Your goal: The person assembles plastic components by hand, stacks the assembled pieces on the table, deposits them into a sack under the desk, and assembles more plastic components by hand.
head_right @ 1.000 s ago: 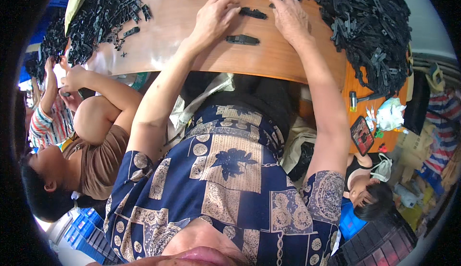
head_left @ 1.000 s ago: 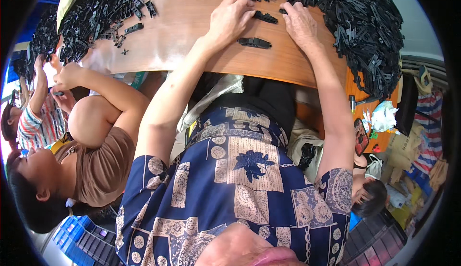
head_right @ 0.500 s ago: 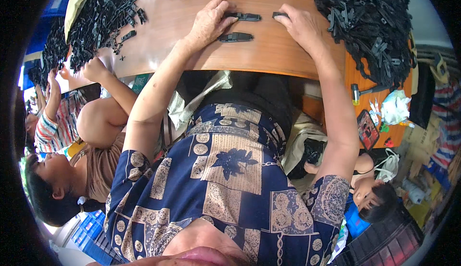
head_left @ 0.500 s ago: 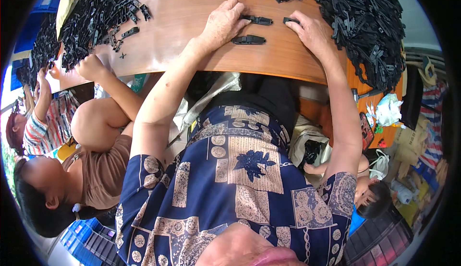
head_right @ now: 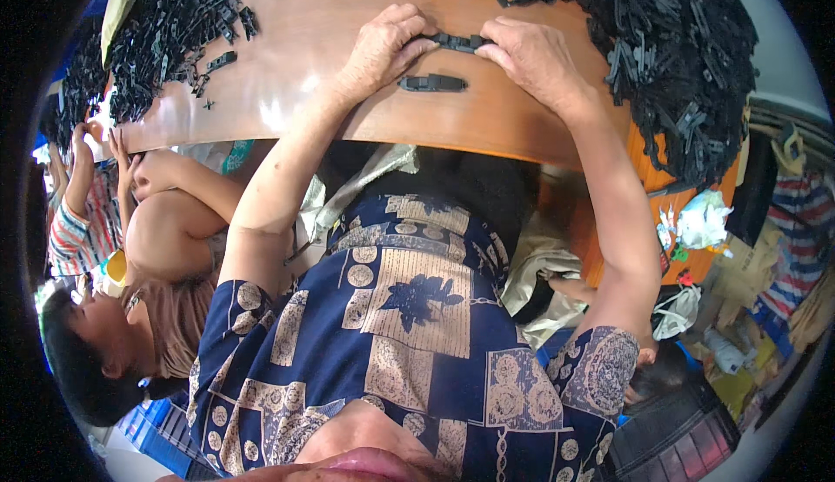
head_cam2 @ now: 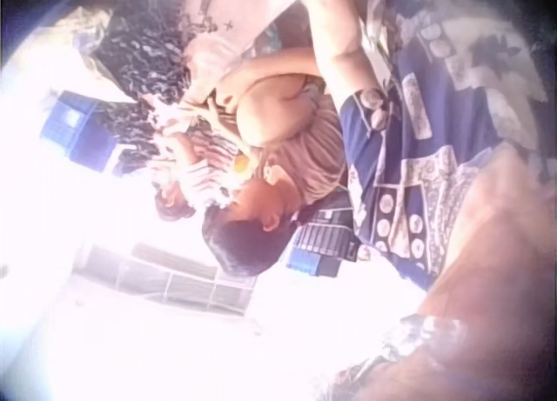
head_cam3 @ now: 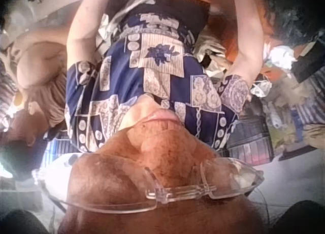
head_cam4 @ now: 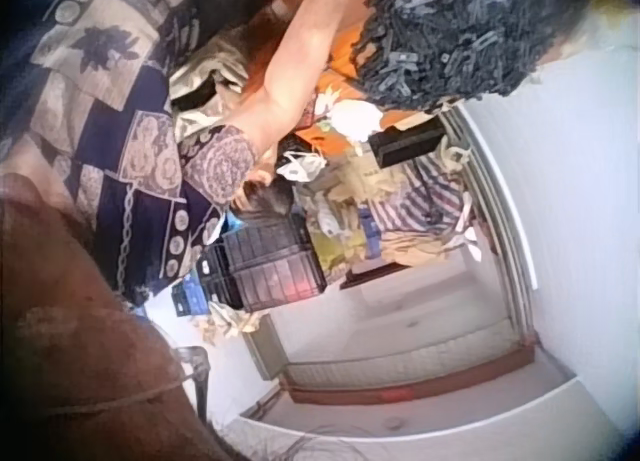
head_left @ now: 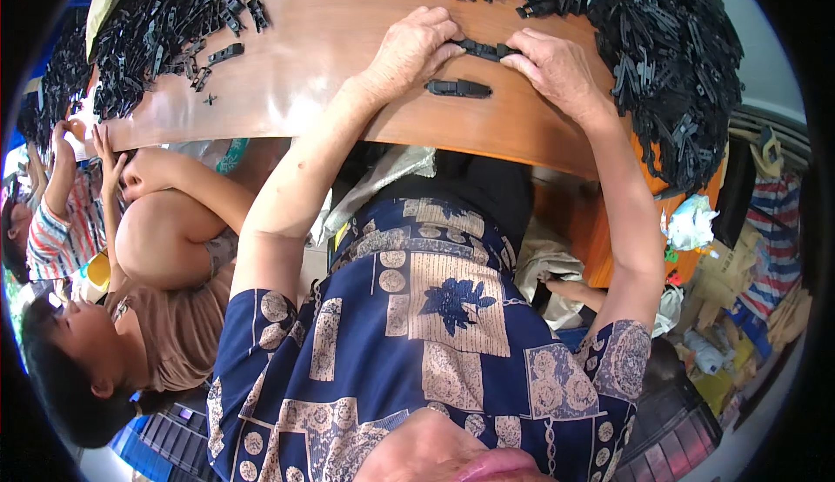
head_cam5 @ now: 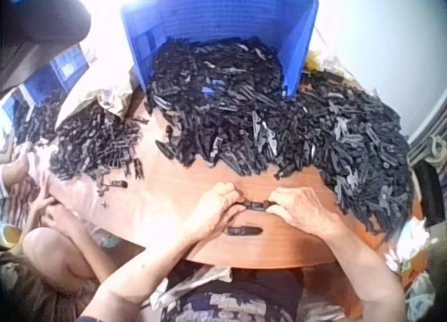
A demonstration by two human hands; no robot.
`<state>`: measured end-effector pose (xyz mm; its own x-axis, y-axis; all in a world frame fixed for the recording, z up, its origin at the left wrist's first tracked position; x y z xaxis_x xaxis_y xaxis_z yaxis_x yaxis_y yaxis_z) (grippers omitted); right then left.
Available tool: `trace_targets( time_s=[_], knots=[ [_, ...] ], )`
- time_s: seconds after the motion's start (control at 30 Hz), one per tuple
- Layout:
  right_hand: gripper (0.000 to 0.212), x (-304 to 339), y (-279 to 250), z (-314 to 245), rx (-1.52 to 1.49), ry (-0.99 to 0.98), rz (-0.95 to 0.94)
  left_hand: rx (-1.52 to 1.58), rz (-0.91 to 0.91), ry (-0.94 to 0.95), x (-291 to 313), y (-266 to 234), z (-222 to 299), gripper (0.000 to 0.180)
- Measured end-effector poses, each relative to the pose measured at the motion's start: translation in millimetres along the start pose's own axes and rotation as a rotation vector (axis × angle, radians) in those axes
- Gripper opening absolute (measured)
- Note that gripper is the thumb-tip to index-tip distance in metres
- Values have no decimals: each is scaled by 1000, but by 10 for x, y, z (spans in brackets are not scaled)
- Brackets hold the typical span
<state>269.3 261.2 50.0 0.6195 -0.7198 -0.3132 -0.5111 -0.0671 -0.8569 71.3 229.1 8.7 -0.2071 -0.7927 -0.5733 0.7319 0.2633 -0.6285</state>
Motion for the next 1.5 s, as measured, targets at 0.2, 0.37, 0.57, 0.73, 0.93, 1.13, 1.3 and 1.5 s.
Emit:
trace_targets(
  time_s=[0.2, 0.37, 0.57, 0.73, 0.93, 1.13, 1.3, 1.5],
  knots=[
    [21, -37, 91, -38, 7, 45, -51, 54, -8, -13, 4, 12, 1, 19],
    [22, -14, 302, -70, -60, 68, 138, 73, -3, -13, -39, 29, -30, 19],
    [32, -436, 122, 38, -29, -19, 286, -13, 48, -87, 81, -172, 56, 16],
    [47, -767, 457, 113, 478, -75, 158, -213, 126, -373, 744, -672, 439, 15],
    [32, -695, 501, 316, 287, -105, 393, -244, 185, -527, 1837, -1113, 570, 19],
    [24, -394, 410, 603, -765, 497, 502, -302, 73, -727, 2286, -1182, 445, 17],
    [28, -50, 406, 353, -1273, 694, 356, -442, 25, -557, 2275, -1201, 442, 16],
    [30, 125, 633, 278, -1415, 840, 35, -253, 237, -194, 1065, -975, 706, 12]
  ],
)
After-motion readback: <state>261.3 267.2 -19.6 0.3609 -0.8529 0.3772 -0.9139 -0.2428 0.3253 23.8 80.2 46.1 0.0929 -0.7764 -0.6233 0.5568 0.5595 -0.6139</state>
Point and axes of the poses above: each hand's wrist, its own x-axis away from the middle knuckle, its own y-axis out of the palm, z = x × y, the point moved 5 cm from there along -x, towards the middle knuckle, and after that the axes turned 12 degrees about z, right-handed, at the moved point
